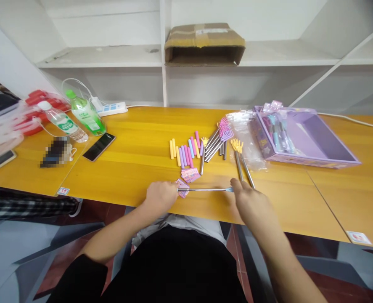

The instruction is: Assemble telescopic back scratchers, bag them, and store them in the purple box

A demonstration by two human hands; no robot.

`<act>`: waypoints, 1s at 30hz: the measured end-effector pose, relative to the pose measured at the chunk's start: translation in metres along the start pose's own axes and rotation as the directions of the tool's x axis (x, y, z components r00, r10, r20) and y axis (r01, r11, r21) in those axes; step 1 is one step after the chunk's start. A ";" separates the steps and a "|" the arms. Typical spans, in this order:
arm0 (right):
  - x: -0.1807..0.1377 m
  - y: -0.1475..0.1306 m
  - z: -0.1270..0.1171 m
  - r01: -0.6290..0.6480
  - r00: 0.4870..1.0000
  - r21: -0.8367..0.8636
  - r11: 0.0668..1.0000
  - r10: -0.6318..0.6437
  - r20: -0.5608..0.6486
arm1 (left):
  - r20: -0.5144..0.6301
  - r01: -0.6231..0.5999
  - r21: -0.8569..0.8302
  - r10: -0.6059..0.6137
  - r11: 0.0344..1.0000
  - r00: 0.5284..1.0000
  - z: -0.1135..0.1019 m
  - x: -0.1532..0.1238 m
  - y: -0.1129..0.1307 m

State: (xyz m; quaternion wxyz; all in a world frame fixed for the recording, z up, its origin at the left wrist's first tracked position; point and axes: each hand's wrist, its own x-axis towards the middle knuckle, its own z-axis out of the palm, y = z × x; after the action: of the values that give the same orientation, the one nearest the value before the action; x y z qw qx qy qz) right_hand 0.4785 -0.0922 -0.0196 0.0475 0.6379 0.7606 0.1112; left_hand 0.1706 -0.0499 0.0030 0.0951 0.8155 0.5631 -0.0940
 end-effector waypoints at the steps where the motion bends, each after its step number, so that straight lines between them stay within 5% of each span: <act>1: 0.003 -0.010 -0.004 -0.003 1.000 -0.032 0.999 0.003 0.007 | 0.016 -0.001 -0.007 0.001 1.000 1.000 0.001 0.003 0.007; 11: 0.009 -0.087 -0.008 0.085 0.995 -0.003 0.996 -0.085 0.045 | 0.068 -0.049 -0.029 0.050 0.998 0.996 0.014 0.008 0.030; 16: -0.012 -0.088 -0.007 0.212 0.972 0.099 0.972 -0.200 -0.124 | 0.059 -0.106 -0.008 0.106 0.994 0.993 0.008 -0.005 0.008; 22: -0.015 -0.080 -0.006 0.368 0.869 0.169 0.914 -0.273 -0.412 | 0.000 -0.137 0.002 0.137 0.991 0.991 0.005 -0.015 0.007; 30: -0.005 -0.076 0.003 0.479 0.797 0.192 0.857 -0.332 -0.505 | -0.016 -0.119 0.013 0.120 0.993 0.993 0.009 -0.014 0.012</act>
State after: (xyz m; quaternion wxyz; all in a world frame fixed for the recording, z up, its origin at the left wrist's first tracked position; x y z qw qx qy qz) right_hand 0.4070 -0.1087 -0.0400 -0.2092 0.4128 0.8778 0.1235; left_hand 0.1760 -0.0690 -0.0015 0.0911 0.8491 0.5135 -0.0846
